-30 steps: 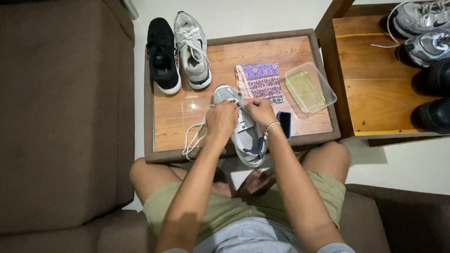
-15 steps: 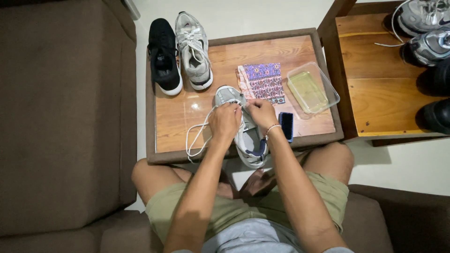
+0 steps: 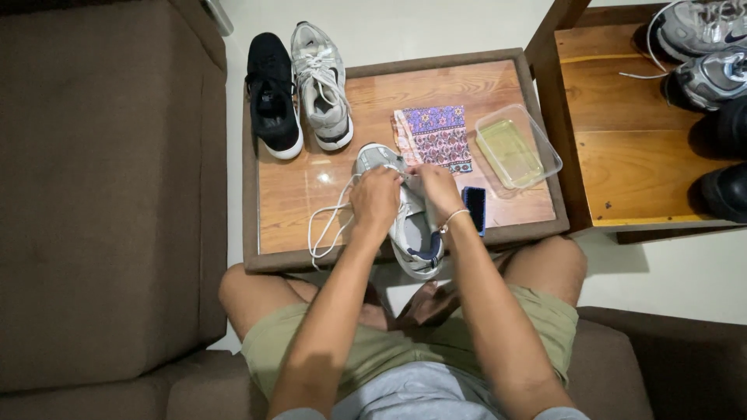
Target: Cleaning a white sneaker with a blue sponge and then lacing it up while sitting on a couch.
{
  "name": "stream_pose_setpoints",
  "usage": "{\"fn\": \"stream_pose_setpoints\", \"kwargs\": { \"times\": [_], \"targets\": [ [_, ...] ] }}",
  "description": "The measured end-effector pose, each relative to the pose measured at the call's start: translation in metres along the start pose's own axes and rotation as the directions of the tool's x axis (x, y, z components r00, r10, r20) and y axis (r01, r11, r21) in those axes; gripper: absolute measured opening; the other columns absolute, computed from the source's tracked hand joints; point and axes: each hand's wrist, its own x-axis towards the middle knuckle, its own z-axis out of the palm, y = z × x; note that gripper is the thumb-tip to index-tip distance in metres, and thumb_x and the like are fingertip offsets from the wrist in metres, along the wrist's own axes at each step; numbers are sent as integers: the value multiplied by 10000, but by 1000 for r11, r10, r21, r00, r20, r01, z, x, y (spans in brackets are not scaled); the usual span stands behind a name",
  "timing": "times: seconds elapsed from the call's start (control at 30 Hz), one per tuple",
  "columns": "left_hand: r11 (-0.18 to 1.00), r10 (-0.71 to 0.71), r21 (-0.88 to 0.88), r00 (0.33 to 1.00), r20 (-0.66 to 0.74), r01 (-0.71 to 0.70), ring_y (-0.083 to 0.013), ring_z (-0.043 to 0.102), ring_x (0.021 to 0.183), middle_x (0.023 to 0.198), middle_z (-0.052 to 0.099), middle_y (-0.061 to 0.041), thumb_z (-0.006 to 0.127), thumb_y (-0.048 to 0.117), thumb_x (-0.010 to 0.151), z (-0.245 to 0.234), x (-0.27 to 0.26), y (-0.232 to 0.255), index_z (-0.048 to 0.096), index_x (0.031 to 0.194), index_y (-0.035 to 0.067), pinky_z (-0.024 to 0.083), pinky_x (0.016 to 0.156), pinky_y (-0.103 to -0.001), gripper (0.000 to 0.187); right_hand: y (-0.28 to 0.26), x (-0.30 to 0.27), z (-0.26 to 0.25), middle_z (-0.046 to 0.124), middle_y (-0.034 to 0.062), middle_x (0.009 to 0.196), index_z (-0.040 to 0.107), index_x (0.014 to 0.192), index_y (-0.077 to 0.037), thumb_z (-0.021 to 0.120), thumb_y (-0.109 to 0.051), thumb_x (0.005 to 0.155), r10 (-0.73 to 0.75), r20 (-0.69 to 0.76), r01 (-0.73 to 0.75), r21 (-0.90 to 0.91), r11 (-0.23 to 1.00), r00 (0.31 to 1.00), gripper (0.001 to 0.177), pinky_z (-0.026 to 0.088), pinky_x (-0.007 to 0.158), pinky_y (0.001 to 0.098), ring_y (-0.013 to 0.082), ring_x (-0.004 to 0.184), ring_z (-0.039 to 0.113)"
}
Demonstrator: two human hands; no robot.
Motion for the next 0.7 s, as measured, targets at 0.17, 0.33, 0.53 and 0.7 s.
{"fn": "stream_pose_setpoints", "kwargs": {
  "times": [0.17, 0.33, 0.53, 0.7],
  "targets": [
    [990, -67, -127, 998, 4, 67, -288, 669, 1001, 908, 661, -42, 582, 258, 1013, -17, -5, 9, 742, 971, 171, 581, 860, -493, 187, -41, -16, -22, 716, 206, 1188, 785, 1157, -148, 676, -343, 874, 95, 185, -106, 50, 993, 978, 361, 530, 923, 423, 311, 1145, 646],
    [993, -96, -66, 995, -1, 96, -272, 641, 1029, 988, 617, -11, 699, 311, 930, -26, -10, 10, 665, 1059, 213, 528, 893, -501, 165, -26, 12, -29, 673, 100, 800, 805, 967, -180, 749, -301, 802, 101, 226, -78, -110, 991, 969, 212, 415, 423, 277, 196, 675, 595],
    [991, -131, -29, 991, -41, 130, -268, 630, 1061, 1021, 612, -2, 784, 248, 816, -28, -5, 2, 581, 1160, 231, 475, 943, -547, 399, -22, -17, -55, 751, 211, 985, 793, 987, -87, 723, -289, 920, -175, -104, 165, -96, 982, 979, 224, 533, 813, 463, 374, 1003, 706],
    [981, -183, -76, 979, -89, 177, -295, 656, 1073, 1104, 596, -19, 796, 198, 802, -24, -7, -4, 577, 1207, 233, 487, 930, -519, 461, 52, -36, -159, 739, 17, 1110, 751, 1111, -276, 662, -522, 983, -55, -442, -37, -197, 980, 895, 292, 511, 817, 427, 275, 1072, 686]
  ]
}}
